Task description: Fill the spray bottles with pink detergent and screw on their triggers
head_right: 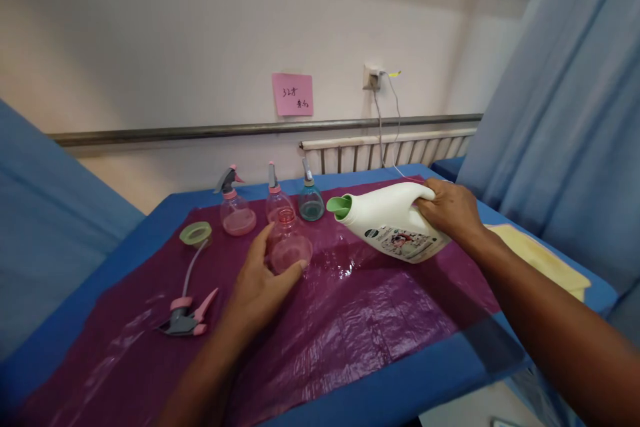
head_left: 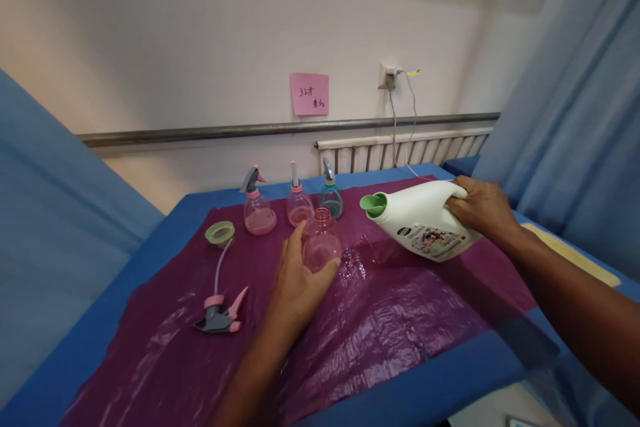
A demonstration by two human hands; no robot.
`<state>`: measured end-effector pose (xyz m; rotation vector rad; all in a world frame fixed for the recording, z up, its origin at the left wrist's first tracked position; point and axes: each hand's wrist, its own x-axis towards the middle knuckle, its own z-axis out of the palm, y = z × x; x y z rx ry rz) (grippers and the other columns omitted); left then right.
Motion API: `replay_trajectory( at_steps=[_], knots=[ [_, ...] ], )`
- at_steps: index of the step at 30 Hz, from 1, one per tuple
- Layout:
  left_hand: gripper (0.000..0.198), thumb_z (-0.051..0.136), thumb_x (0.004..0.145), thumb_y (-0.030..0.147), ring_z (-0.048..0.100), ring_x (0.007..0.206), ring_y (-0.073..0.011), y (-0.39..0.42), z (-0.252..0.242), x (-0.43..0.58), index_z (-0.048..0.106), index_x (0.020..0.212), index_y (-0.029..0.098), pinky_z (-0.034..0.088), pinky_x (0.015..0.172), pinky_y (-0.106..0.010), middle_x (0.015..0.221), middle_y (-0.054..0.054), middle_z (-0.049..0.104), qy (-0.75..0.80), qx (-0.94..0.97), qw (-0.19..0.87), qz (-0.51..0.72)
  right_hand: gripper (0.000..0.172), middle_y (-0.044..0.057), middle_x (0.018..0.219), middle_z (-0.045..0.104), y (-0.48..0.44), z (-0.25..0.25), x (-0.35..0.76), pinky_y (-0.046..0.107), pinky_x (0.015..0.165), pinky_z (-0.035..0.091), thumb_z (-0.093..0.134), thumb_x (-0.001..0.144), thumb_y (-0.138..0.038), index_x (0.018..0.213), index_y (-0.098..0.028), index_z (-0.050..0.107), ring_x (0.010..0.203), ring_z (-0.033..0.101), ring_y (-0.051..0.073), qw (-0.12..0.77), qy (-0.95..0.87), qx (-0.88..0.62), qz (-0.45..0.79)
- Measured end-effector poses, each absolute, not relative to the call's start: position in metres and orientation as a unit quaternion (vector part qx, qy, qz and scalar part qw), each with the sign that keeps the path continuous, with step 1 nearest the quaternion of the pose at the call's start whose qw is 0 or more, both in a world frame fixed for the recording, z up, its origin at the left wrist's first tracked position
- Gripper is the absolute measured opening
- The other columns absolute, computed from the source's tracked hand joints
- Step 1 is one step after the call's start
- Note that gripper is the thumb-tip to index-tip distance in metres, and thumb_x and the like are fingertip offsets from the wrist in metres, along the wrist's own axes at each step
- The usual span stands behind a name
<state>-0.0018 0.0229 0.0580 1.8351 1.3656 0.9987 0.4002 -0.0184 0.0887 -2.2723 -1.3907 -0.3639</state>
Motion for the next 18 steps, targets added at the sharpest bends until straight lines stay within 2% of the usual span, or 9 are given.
replay_trajectory(
  at_steps=[11,18],
  knots=[
    [0.087,0.079,0.092,0.038,0.051,0.159,-0.039,0.024,0.064,-0.014,0.041,0.17,0.024,0.042,0.132,-0.058,0.171,-0.018,0.051,0.526,0.738,0.231,0.354,0.033,0.015,0.108,0.082,-0.016,0.096,0.373,0.037,0.066,0.025,0.057,0.1,-0.046,0.108,-0.021,0.075,0.089,0.071,0.03,0.101,-0.534,-0.821,-0.174],
    [0.083,0.075,0.093,0.036,0.052,0.159,-0.037,0.022,0.067,-0.018,0.042,0.168,0.021,0.044,0.131,-0.056,0.171,-0.018,0.05,0.524,0.763,0.206,0.317,0.037,0.018,0.115,0.082,-0.017,0.107,0.353,0.038,0.066,0.027,0.052,0.106,-0.049,0.113,-0.021,0.074,0.096,0.073,0.032,0.071,-0.545,-0.819,-0.165]
  ],
)
